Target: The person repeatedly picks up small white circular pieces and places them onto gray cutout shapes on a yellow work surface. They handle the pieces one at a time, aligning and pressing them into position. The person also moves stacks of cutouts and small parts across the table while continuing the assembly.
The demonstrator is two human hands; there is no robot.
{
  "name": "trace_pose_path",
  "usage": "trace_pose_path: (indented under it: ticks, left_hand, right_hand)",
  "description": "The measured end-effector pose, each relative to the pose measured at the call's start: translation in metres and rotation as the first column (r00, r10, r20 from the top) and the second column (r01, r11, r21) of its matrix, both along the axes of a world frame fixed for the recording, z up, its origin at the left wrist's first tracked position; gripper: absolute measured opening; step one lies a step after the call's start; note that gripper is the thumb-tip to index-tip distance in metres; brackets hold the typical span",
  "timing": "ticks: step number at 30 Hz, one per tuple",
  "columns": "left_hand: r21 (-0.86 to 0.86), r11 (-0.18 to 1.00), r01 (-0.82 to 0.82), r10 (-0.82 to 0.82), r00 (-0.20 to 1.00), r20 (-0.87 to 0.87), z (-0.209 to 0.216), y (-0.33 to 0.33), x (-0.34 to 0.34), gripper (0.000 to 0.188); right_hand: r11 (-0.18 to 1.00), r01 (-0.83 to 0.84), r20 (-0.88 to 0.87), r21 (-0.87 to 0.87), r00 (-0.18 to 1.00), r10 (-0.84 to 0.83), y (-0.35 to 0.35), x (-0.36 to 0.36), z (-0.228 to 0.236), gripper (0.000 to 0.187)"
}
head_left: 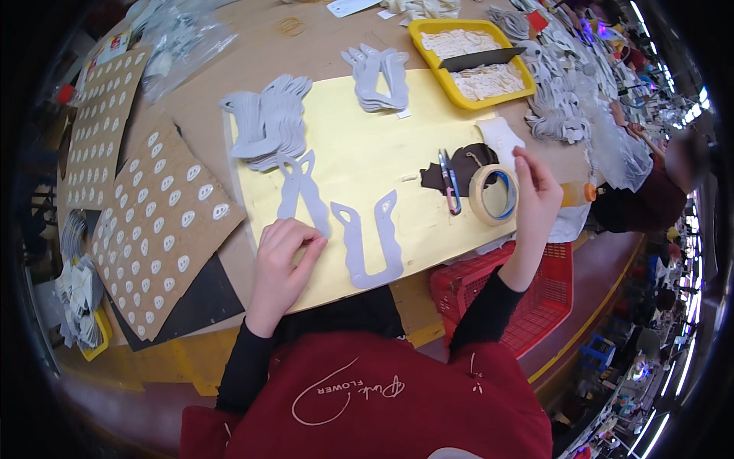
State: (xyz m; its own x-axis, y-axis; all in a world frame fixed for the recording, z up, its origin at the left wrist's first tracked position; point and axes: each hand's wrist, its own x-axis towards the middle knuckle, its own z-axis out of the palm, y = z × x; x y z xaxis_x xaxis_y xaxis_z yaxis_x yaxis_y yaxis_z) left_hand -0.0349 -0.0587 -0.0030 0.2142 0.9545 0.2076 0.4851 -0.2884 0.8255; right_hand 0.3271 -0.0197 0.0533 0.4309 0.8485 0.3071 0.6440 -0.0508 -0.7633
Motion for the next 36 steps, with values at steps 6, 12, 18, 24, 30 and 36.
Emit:
trace_pose_path:
  ticks: [6, 12, 18, 24, 30, 36]
  left_hand:
    - [0.092, 0.996, 0.003, 0.004, 0.997, -0.075, 0.002, -0.001, 0.0, 0.014]
    - [0.226, 0.974, 0.034, 0.022, 0.97, -0.241, 0.001, -0.004, 0.004, 0.024]
    - [0.205, 0.977, 0.058, -0.014, 0.977, -0.211, -0.005, -0.004, 0.003, 0.02]
    - [0.267, 0.96, 0.078, -0.032, 0.984, -0.173, -0.009, -0.008, -0.002, 0.018]
    - [0.24, 0.967, 0.081, -0.044, 0.987, -0.157, -0.007, -0.017, 0.0, 0.022]
    - [0.201, 0.975, 0.091, -0.059, 0.985, -0.16, -0.006, -0.029, -0.005, 0.023]
  right_hand:
    - [0.871, -0.456, 0.13, -0.182, 0.867, 0.481, -0.02, -0.089, -0.017, 0.031]
    - [0.816, -0.495, 0.215, -0.298, 0.798, 0.563, -0.028, -0.129, -0.03, 0.031]
    - [0.822, -0.485, -0.025, -0.299, 0.865, 0.502, -0.035, -0.129, -0.04, 0.021]
    - [0.931, -0.325, 0.317, -0.169, 0.876, 0.363, -0.02, -0.114, -0.037, 0.02]
    - [0.812, -0.565, 0.192, -0.147, 0.789, 0.584, -0.044, -0.128, -0.021, 0.021]
    - [0.734, -0.643, 0.482, -0.22, 0.583, 0.655, -0.041, -0.141, -0.049, 0.033]
